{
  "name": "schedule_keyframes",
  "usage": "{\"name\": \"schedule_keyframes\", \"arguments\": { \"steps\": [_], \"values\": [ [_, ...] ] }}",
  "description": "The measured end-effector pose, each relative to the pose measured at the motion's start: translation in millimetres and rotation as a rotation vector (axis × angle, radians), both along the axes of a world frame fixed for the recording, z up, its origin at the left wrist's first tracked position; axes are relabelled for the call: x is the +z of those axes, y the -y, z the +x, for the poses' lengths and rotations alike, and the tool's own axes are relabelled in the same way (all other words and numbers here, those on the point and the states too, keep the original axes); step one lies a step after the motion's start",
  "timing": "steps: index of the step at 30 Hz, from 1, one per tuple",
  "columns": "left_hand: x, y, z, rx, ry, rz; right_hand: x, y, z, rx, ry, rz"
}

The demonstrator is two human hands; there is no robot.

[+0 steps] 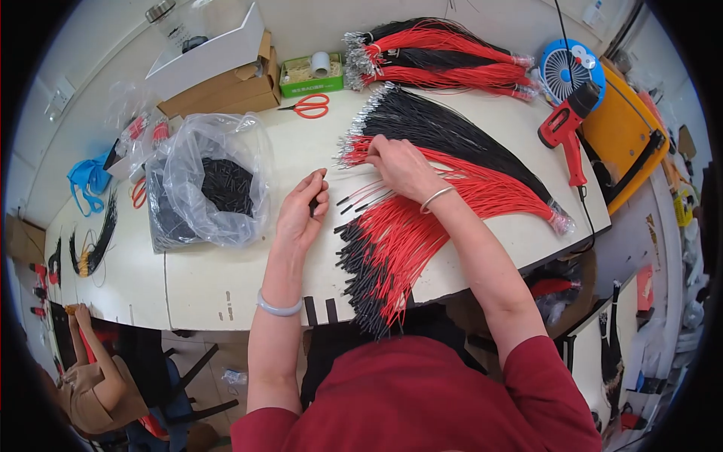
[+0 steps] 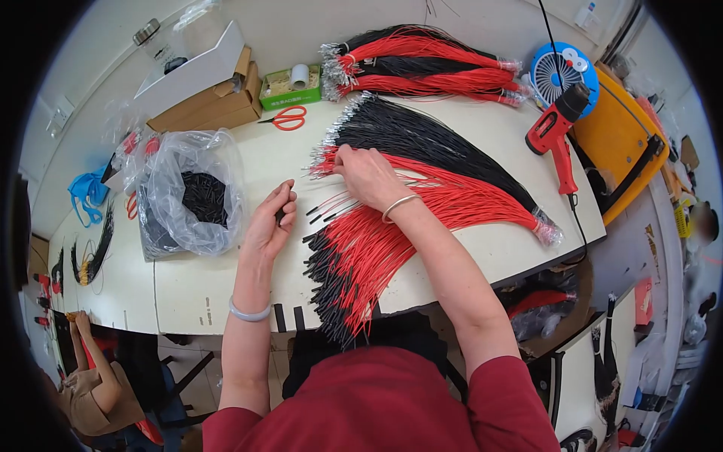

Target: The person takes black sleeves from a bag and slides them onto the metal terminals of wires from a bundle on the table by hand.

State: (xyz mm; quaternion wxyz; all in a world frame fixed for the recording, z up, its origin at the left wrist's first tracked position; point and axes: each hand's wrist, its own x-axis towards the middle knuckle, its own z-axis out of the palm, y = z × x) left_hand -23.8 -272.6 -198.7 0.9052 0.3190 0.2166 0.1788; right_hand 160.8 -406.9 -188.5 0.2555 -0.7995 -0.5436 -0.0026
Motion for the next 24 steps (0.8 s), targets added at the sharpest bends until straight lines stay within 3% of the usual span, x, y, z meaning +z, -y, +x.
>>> {"name": "schedule_keyframes", "arguments": {
  "steps": [3,9,13,24],
  "values": [
    [3.8,3.6,0.1,0.008,-0.025,0.037,28.7,2.3,-12.7,0.085,-0.164,0.177],
    [7.8,13.3,-0.8,0.014,-0.042,0.068,18.9,6.1,-29.8,0.261,-0.246,0.286],
    [4.8,12.4,1.3,-0.050,-0.068,0.086,9.6,7.8,-37.9,0.189,-0.407,0.321],
    [5.0,16.6,4.6,-0.028,-0.065,0.120,5.8,12.3,-35.4,0.120,-0.434,0.275]
  ]
}}
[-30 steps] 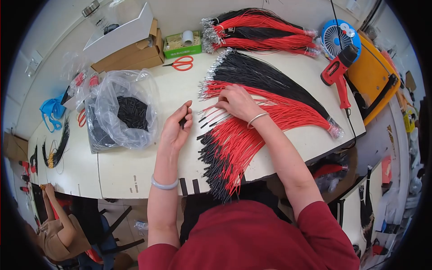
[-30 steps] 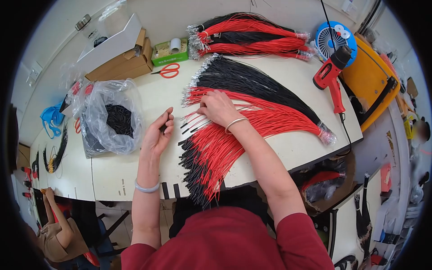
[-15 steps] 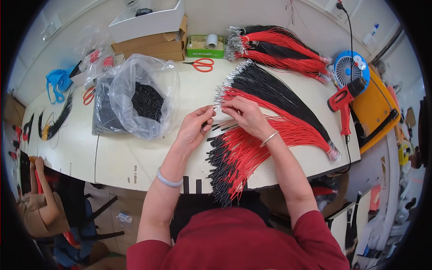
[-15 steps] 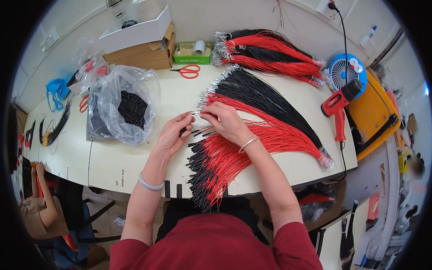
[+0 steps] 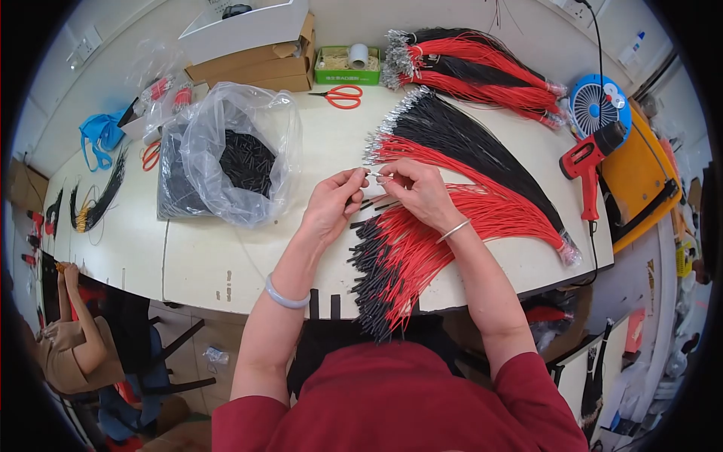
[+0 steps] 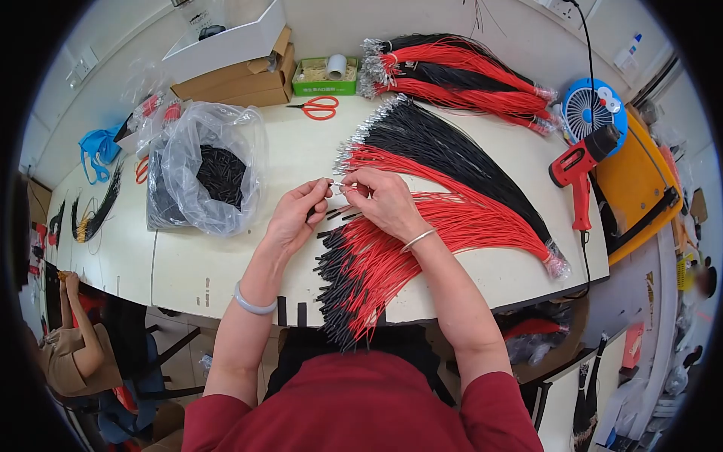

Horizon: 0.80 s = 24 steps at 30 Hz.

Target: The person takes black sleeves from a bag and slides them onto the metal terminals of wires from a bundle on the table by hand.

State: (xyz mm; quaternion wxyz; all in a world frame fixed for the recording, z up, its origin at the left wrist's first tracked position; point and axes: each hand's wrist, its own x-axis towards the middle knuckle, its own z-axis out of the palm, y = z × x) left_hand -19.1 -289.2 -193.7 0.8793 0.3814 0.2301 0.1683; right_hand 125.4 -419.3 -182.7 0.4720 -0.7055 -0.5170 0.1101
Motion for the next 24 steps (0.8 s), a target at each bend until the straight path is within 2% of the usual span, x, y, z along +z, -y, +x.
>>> {"name": "schedule_keyframes", "arguments": {
  "steps": [5,9,15,20,24],
  "values": [
    [0.0,2.1,0.6,0.004,-0.085,0.153,1.4,1.9,-0.3,0.009,0.130,0.022],
    [-2.8,1.5,-0.8,-0.018,-0.152,0.230,1.9,3.7,-2.7,-0.043,0.457,0.052],
    [-6.1,-0.8,-0.6,-0.040,-0.155,0.224,-1.9,2.8,-3.2,-0.057,0.538,0.085],
    [2.6,3.2,-0.4,-0.001,-0.142,0.230,-3.5,2.3,-1.3,-0.026,0.359,0.093],
    [5.0,6.1,-0.3,-0.010,-0.199,0.336,-2.4,3.2,-2.1,-0.033,0.434,0.088]
  ]
}}
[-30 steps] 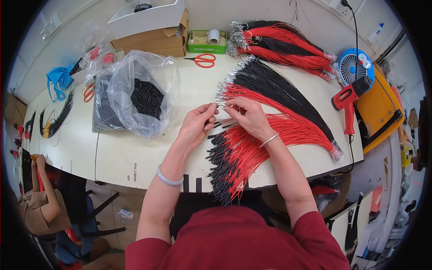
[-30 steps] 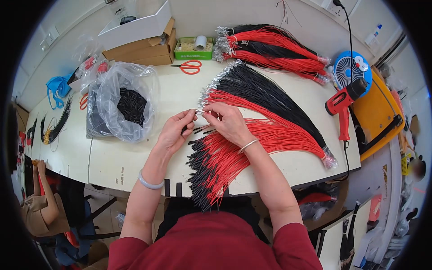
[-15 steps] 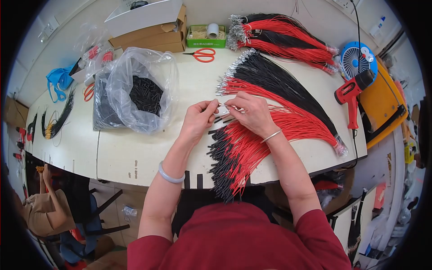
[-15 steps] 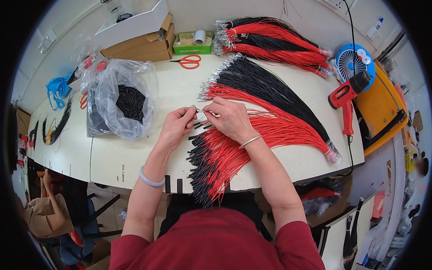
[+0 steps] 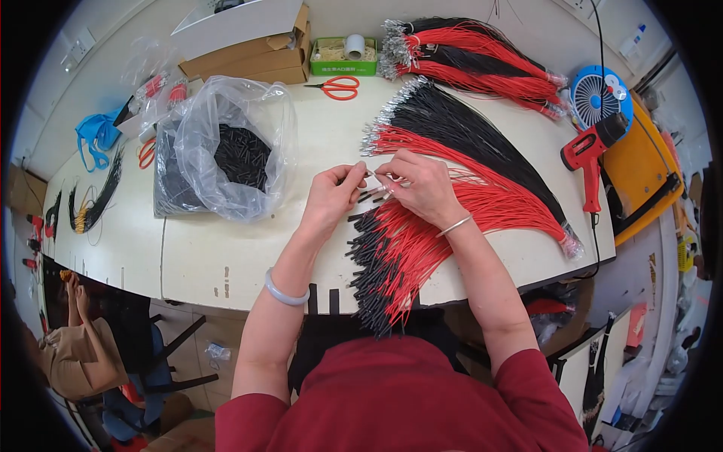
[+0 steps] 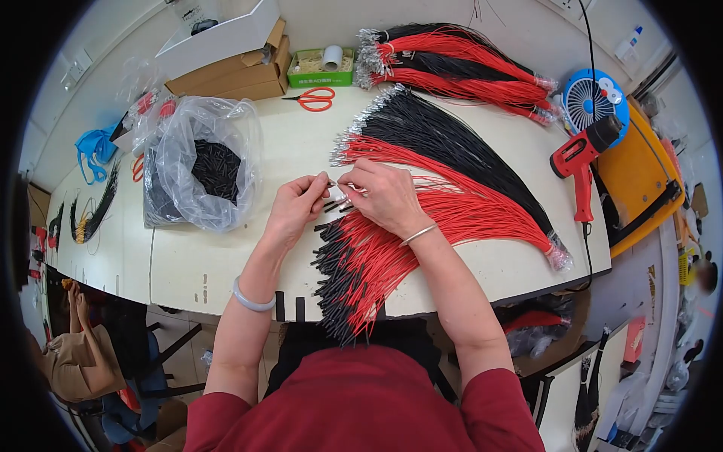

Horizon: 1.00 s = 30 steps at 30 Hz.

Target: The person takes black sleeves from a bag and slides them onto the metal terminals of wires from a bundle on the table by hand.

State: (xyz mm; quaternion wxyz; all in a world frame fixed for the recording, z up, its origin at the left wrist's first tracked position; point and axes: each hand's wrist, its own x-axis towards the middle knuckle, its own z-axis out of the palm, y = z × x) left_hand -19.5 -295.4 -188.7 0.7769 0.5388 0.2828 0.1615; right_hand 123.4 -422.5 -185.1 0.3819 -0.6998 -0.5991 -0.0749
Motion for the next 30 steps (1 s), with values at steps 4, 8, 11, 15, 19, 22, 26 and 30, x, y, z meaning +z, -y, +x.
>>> {"name": "schedule_keyframes", "arguments": {
  "steps": [4,8,11,15,19,22,26,30],
  "values": [
    [-2.0,0.6,1.1,0.011,-0.015,0.004,4.5,0.3,-2.4,-0.006,-0.017,0.011],
    [-5.1,-2.2,1.9,0.003,-0.027,0.008,2.9,-1.0,-0.7,0.004,-0.064,0.006],
    [-6.1,-3.3,2.8,-0.015,-0.036,0.005,-1.5,-0.8,1.9,0.011,-0.103,-0.008],
    [1.8,-6.1,3.0,-0.003,0.124,-0.265,-8.7,-4.4,5.7,0.007,-0.085,0.111],
    [-3.8,-11.8,1.5,-0.053,0.175,-0.372,-9.6,-4.1,7.6,0.041,-0.194,0.084],
    [-5.1,-12.6,1.2,-0.071,0.188,-0.389,-8.4,-2.8,7.8,0.062,-0.268,0.045],
    [-4.7,-12.4,-0.6,-0.071,0.171,-0.335,-3.7,0.1,6.4,0.095,-0.381,-0.034],
    [4.6,-17.7,-3.6,0.110,0.158,-0.294,2.5,2.1,8.6,0.173,-0.637,0.019]
  ]
}}
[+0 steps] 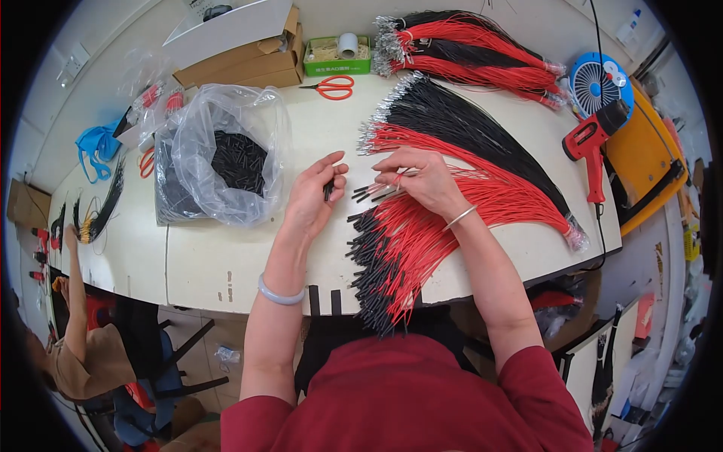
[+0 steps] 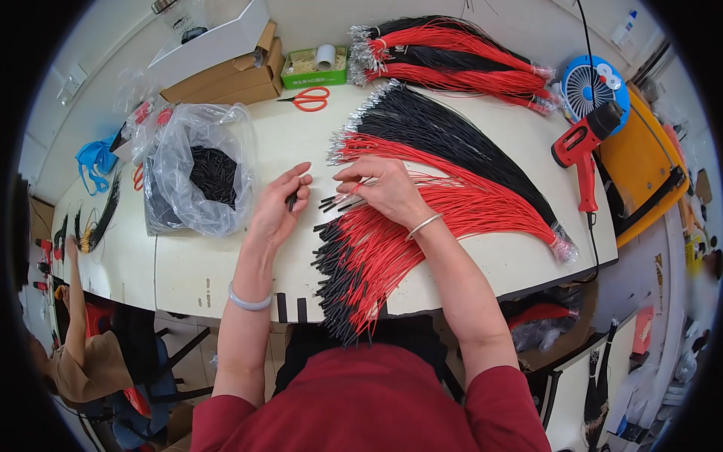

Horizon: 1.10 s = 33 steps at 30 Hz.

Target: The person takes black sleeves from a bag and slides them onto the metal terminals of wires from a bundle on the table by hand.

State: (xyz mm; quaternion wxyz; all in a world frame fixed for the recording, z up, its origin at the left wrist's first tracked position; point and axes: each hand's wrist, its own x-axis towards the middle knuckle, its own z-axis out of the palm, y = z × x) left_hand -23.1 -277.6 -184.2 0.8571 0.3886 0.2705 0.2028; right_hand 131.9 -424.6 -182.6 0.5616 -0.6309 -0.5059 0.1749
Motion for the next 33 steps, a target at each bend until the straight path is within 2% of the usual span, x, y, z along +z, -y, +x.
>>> {"name": "schedule_keyframes", "arguments": {
  "steps": [5,10,15,21,25,33],
  "values": [
    [-6.9,4.5,-1.0,-0.090,-0.012,-0.031,10.0,5.9,3.6,0.107,-0.261,-0.107],
    [-3.8,9.4,1.8,-0.168,0.069,-0.107,14.0,10.7,8.9,0.083,-0.419,-0.254],
    [-7.8,10.6,1.0,-0.147,0.060,-0.043,8.8,6.2,7.2,0.119,-0.402,-0.129],
    [-3.6,13.5,2.2,-0.161,0.067,-0.040,11.8,7.6,6.0,0.050,-0.367,-0.184],
    [-8.9,14.7,3.5,-0.134,0.036,-0.035,5.2,0.1,-0.7,-0.029,-0.143,-0.101],
    [-13.1,16.6,6.0,-0.123,-0.005,0.028,3.2,0.7,-2.0,-0.032,-0.099,-0.150]
  ]
}}
